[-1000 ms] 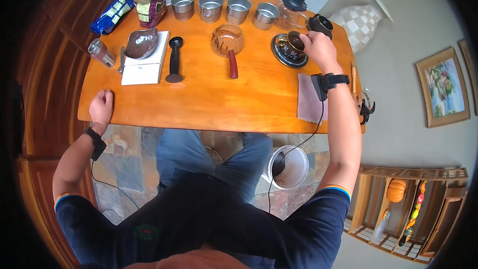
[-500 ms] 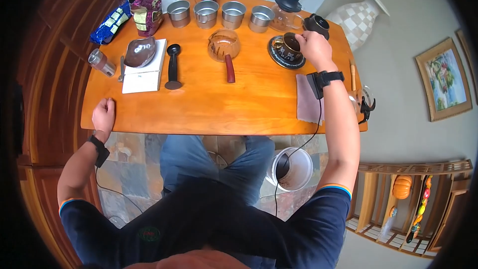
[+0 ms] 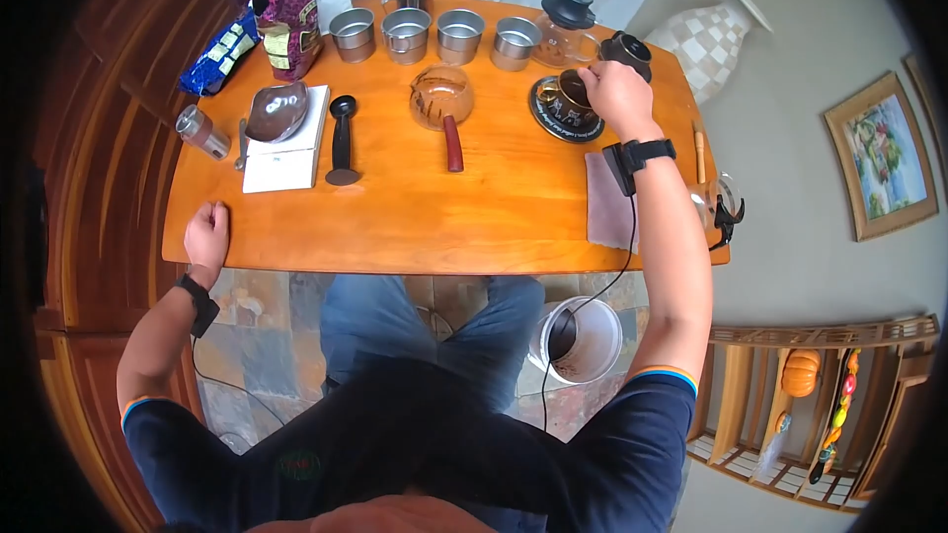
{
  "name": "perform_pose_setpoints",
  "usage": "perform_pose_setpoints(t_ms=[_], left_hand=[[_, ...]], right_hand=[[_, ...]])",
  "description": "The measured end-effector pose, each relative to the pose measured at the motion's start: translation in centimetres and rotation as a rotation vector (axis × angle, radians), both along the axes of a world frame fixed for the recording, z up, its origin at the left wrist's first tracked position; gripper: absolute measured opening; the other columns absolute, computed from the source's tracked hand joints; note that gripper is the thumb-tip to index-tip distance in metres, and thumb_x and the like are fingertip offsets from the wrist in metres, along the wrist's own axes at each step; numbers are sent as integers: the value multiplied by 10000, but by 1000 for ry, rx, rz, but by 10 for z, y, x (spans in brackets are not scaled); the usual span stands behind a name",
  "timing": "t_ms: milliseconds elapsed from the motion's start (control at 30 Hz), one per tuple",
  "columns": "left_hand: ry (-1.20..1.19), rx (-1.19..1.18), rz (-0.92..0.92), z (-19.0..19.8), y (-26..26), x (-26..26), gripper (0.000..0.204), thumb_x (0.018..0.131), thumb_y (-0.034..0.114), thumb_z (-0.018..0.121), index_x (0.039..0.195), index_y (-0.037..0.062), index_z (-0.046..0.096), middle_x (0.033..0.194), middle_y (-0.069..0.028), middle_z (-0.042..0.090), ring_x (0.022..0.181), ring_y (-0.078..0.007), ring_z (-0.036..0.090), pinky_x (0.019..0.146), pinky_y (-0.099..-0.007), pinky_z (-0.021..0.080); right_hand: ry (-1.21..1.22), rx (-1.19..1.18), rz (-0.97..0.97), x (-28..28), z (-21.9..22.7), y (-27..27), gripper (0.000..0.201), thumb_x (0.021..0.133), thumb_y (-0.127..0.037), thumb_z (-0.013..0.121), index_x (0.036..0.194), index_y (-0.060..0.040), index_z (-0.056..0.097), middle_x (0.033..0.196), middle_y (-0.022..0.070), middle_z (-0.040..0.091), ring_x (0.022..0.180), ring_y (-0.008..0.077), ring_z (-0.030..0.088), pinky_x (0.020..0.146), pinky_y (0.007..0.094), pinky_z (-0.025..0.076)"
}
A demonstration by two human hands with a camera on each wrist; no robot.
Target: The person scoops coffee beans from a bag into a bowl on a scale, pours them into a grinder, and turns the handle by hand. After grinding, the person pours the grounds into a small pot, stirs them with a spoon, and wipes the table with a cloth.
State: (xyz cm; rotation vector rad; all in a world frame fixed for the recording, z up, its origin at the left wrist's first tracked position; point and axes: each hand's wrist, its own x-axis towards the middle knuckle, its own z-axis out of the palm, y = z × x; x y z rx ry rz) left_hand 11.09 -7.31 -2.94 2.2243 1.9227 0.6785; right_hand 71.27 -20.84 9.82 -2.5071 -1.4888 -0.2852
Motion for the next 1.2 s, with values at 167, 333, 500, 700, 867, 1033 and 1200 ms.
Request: perform_pose_setpoints(t_ms=[167, 333, 500, 700, 867, 1033, 1200], left_hand=[[-31, 12, 8, -1, -2, -1, 372, 957, 341, 557, 746, 35, 583, 724, -178, 623, 718, -394, 606, 666, -449, 484], [-19, -7, 17, -1, 0, -1, 365, 955, 337, 559, 752, 35, 588, 732, -179, 629, 723, -391, 611, 670, -447, 488], [-40, -13, 11, 1, -2, 0, 361, 952, 335, 563, 751, 36, 586, 732, -178, 630, 723, -390, 613, 674, -446, 490], [-34, 18, 20, 3, -5, 2, 356, 945, 332, 568, 748, 36, 584, 715, -173, 627, 703, -388, 612, 665, -449, 489], [-50, 21, 13, 2, -5, 1, 354, 943, 325, 572, 741, 34, 585, 711, -173, 625, 701, -388, 611, 661, -451, 487], [-43, 36, 10, -5, -2, -4, 353, 943, 321, 578, 738, 34, 589, 706, -174, 624, 695, -390, 612, 647, -457, 484], [-42, 51, -13, -8, 1, -4, 358, 947, 319, 574, 729, 35, 581, 693, -169, 620, 684, -390, 611, 638, -464, 484]], right_hand=[[-34, -14, -28, 15, -3, -3, 304, 923, -348, 607, 905, -87, 761, 880, 180, 717, 880, 359, 686, 769, 456, 540], [-46, -63, -49, 18, 1, -15, 317, 924, -354, 602, 900, -71, 745, 826, 191, 704, 842, 373, 685, 734, 455, 533], [43, -74, -31, 3, 2, -13, 310, 920, -339, 606, 903, -69, 757, 868, 197, 713, 869, 373, 684, 765, 460, 540], [143, -43, 24, 0, 0, 0, 300, 921, -355, 631, 943, -86, 763, 859, 193, 707, 855, 364, 683, 750, 445, 538], [25, -14, 24, 9, -11, -2, 279, 915, -337, 632, 940, -93, 765, 865, 189, 711, 861, 364, 684, 760, 452, 539], [-92, -61, -4, 16, -3, -15, 266, 911, -306, 626, 936, -80, 763, 885, 189, 715, 866, 367, 688, 763, 459, 541], [32, -102, 10, 10, 2, -23, 271, 920, -307, 627, 936, -73, 764, 820, 156, 723, 818, 336, 700, 733, 430, 539]])
